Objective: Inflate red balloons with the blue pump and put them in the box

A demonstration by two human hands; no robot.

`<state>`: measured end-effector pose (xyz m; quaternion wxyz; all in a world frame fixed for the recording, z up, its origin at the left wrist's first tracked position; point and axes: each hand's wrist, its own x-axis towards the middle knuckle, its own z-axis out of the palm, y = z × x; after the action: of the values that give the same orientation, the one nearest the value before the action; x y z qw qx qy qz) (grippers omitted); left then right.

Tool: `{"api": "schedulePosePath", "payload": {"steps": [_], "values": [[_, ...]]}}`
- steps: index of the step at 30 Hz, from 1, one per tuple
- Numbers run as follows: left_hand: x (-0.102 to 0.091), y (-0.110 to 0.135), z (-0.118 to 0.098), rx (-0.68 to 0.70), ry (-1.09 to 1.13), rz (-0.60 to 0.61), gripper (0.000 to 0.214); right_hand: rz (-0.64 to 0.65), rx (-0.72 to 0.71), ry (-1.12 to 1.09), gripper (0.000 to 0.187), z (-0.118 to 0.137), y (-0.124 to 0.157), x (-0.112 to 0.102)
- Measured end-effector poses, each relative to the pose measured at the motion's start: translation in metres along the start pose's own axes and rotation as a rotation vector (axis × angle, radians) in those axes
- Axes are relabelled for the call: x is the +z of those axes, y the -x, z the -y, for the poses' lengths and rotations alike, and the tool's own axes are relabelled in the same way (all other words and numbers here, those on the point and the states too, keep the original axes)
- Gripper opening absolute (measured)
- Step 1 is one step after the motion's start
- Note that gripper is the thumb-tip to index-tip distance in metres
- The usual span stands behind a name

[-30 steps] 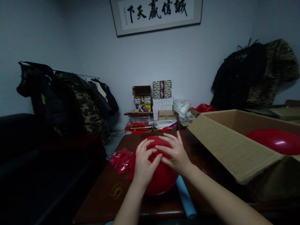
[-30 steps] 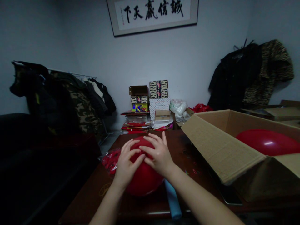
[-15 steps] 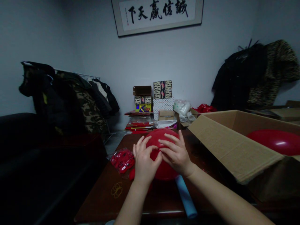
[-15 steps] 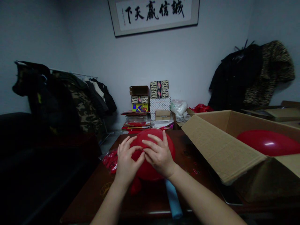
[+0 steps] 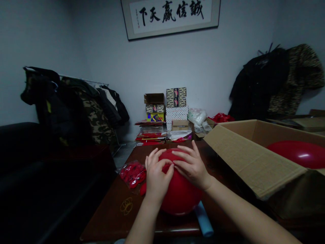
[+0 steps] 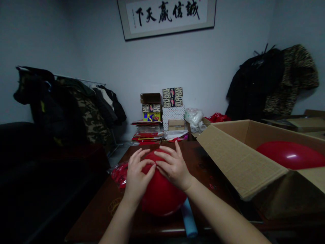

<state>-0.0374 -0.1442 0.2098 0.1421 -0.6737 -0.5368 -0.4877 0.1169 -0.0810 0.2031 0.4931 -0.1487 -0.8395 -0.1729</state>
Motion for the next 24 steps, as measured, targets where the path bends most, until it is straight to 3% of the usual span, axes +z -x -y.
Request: {"api": "schedulePosePath", "payload": {"steps": [8, 15, 20, 24], "values": [[0.0009, -0.0017, 0.0031, 0.006, 0.063, 0.017, 0.009, -0.01, -0.016, -0.039, 0.014, -0.0032, 0.0049, 0.0009], [-0.0022, -0.0015, 0.0002, -0.03, 0.047, -0.036, 0.009, -0.055, 0.191, -0.229, 0.016, -0.0015, 0.0055, 0.0008], [-0.0019, 0.0002, 0.0007, -0.021, 0.067, -0.044, 0.008, -0.092, 0.225, -0.307, 0.014, -0.003, 0.0056, 0.0019], [-0.0012, 0.0012, -0.0008, 0.018, 0.071, -0.021, 0.008, -0.044, 0.192, -0.253, 0.013, -0.0033, 0.0043, 0.0014]]}}
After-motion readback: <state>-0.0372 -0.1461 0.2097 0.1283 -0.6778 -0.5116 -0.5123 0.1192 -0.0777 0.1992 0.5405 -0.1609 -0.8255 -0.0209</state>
